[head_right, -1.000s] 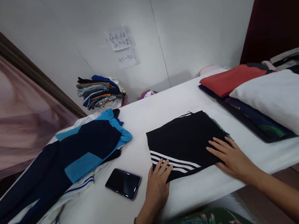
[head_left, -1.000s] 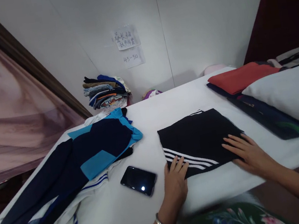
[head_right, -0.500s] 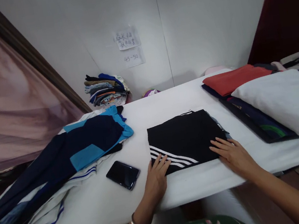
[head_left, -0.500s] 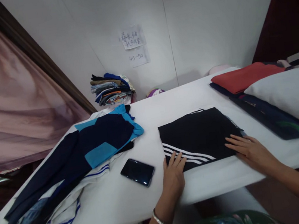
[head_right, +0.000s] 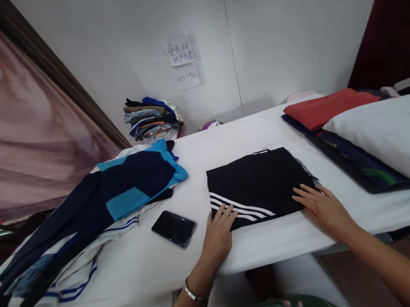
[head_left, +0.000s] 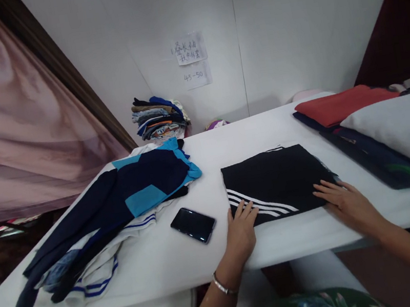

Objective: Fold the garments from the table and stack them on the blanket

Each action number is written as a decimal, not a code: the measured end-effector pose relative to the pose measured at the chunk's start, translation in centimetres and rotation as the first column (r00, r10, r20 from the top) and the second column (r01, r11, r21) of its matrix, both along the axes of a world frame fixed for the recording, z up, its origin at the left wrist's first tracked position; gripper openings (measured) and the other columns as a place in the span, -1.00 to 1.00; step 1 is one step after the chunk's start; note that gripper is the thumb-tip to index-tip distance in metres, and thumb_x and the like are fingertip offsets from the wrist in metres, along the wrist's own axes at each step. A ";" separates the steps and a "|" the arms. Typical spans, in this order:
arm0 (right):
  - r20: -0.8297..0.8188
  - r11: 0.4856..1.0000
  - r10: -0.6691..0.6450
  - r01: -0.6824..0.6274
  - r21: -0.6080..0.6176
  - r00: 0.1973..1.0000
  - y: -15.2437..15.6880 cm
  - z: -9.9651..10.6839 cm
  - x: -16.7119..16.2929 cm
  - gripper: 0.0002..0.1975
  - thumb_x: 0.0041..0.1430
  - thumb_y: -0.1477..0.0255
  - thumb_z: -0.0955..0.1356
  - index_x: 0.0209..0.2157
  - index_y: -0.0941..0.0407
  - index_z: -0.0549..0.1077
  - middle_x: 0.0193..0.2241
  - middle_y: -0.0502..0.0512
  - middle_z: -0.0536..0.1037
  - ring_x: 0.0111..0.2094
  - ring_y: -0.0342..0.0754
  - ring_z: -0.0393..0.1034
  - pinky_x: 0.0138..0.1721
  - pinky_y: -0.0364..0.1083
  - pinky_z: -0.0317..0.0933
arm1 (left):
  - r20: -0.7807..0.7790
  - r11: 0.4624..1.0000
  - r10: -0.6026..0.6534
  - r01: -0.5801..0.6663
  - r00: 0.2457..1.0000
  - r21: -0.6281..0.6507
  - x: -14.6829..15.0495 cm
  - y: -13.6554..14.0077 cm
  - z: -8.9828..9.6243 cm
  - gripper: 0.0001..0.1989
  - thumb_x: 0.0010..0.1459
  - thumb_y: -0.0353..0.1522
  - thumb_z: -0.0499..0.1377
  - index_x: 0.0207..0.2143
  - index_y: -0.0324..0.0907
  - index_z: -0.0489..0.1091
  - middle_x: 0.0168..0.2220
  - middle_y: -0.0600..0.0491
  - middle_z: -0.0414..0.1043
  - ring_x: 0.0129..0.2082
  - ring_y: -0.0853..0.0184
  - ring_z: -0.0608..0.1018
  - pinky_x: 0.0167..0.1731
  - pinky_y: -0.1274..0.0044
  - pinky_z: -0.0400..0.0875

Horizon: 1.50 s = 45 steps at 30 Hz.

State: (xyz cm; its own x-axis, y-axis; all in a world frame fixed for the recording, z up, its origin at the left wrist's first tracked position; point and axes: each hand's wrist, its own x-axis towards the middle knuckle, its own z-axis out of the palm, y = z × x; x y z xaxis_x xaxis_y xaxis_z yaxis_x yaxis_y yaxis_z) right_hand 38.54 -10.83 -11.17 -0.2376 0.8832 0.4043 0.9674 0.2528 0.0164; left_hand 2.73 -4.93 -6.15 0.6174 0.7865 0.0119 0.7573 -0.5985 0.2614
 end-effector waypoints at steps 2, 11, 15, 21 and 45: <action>0.012 1.000 0.006 -0.006 0.010 1.000 0.2 -0.4 0.1 -0.56 0.21 0.46 0.13 -0.02 0.02 0.51 0.05 0.10 0.50 0.11 0.09 0.36 0.08 0.21 0.15 | -0.013 1.000 -0.002 0.002 1.000 -0.028 -0.1 -0.2 0.8 -0.37 0.14 -0.60 -0.08 0.25 -0.09 0.21 0.34 0.08 0.06 0.37 0.20 0.01 0.28 0.08 -0.07; -0.188 0.987 0.023 -0.052 -0.152 0.982 -0.5 2.8 -1.1 -0.36 0.03 0.45 0.21 0.20 0.00 0.31 0.23 0.11 0.29 0.29 0.16 0.07 0.18 0.34 0.02 | -0.007 1.000 -0.025 0.025 1.000 0.008 3.3 2.9 5.5 -0.38 0.26 -0.02 -0.02 0.27 -0.12 0.17 0.34 -0.07 0.06 0.35 0.09 0.06 0.28 0.05 -0.13; -0.336 0.993 0.052 -0.086 -0.085 0.940 2.0 6.4 -2.3 -0.47 0.19 0.32 0.21 0.21 -0.04 0.29 0.24 0.07 0.28 0.30 0.11 0.05 0.24 0.29 -0.02 | 0.014 0.985 0.109 -0.110 0.994 0.131 6.1 5.8 3.1 -0.36 0.30 0.00 -0.11 0.27 -0.18 0.16 0.36 -0.11 0.00 0.37 0.10 0.00 0.29 0.07 -0.16; -0.338 0.989 -0.084 0.039 -0.139 0.937 12.3 8.0 -2.5 -0.52 0.19 0.34 0.21 0.13 0.02 0.40 0.12 0.06 0.44 0.16 0.04 0.30 0.17 0.07 0.20 | -0.019 0.975 0.152 -0.147 0.988 0.165 6.7 6.8 -0.1 -0.33 0.30 0.02 -0.17 0.29 -0.18 0.15 0.35 -0.09 0.03 0.37 0.12 0.01 0.31 0.11 -0.22; -0.020 0.932 -0.115 0.101 -0.348 0.993 22.4 6.0 -3.6 -0.51 0.28 0.07 0.17 -0.20 0.08 0.59 -0.18 0.18 0.59 -0.17 0.08 0.45 -0.17 -0.03 0.20 | 0.048 0.977 0.154 -0.159 0.987 0.140 6.4 6.9 -0.2 -0.35 0.27 0.01 -0.08 0.27 -0.16 0.18 0.33 -0.09 0.09 0.34 0.12 0.07 0.31 0.10 -0.18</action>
